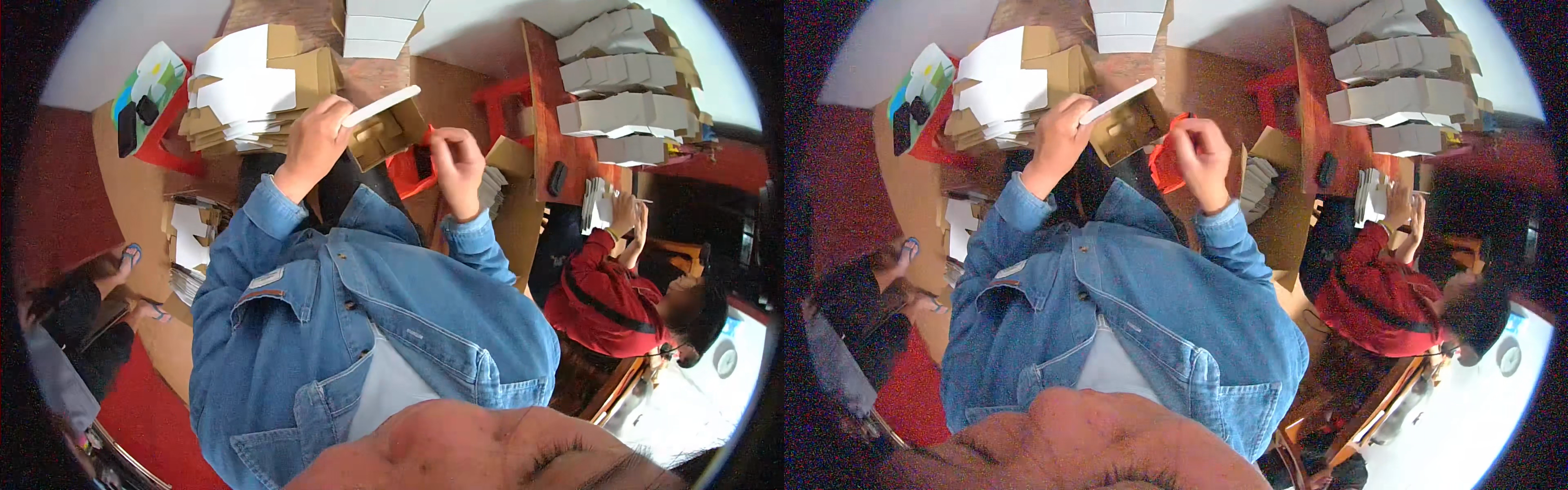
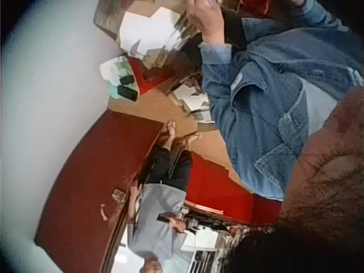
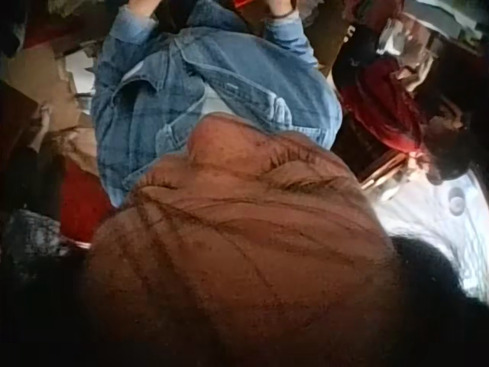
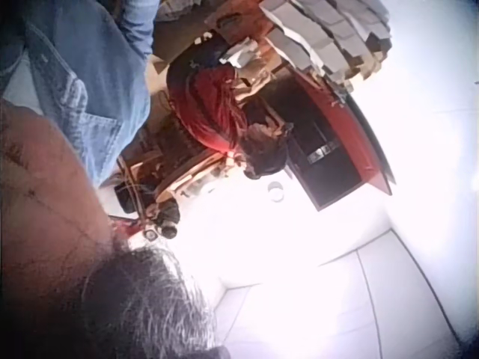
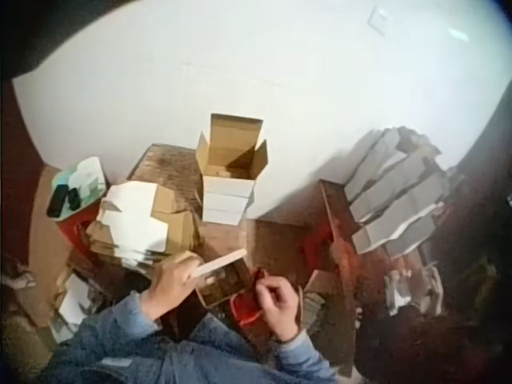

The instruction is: Folding and stacking cardboard boxes at a manual assembly station.

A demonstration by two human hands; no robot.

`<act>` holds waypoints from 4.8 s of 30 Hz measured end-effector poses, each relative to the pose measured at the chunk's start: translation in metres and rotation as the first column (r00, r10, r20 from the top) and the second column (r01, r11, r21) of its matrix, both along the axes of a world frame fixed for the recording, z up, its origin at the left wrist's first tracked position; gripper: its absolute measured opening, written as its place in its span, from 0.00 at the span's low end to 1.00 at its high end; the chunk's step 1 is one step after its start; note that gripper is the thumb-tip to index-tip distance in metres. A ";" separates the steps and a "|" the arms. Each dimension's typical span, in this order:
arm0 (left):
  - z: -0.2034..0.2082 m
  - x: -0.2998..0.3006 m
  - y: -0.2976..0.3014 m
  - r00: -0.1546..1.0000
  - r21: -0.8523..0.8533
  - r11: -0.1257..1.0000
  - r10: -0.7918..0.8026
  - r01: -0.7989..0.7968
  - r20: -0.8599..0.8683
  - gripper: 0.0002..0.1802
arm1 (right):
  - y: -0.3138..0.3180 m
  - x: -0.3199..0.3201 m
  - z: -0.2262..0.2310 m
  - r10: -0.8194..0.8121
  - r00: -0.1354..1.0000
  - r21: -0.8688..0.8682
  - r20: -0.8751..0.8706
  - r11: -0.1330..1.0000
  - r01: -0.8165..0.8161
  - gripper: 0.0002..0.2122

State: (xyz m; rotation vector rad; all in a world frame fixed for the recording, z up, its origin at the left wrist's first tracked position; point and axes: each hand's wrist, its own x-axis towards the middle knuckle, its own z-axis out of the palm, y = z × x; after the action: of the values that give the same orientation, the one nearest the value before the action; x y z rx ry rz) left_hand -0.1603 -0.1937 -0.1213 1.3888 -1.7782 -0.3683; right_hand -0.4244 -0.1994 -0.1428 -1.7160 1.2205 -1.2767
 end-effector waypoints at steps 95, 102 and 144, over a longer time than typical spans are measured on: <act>0.145 0.055 -0.209 0.958 0.002 0.959 0.285 -0.285 0.022 0.16 | -0.295 0.103 0.167 -0.263 0.672 -0.387 -0.693 0.922 -0.038 0.13; 0.144 0.063 -0.212 0.969 0.199 0.949 0.247 -0.244 0.010 0.17 | -0.282 0.113 0.177 -0.175 0.588 -0.249 -0.790 0.967 -0.047 0.12; 0.058 0.185 -0.069 0.948 0.215 0.924 0.302 -0.316 0.097 0.23 | -0.136 0.051 0.094 -0.134 0.830 -0.579 -0.542 0.775 -0.254 0.13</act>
State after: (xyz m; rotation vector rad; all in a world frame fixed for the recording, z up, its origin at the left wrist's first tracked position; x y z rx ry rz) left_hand 0.0242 -0.2630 -0.0635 1.8329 -1.5649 -0.3701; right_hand -0.3730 -0.3352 -0.0487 -2.7651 1.0642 -1.2657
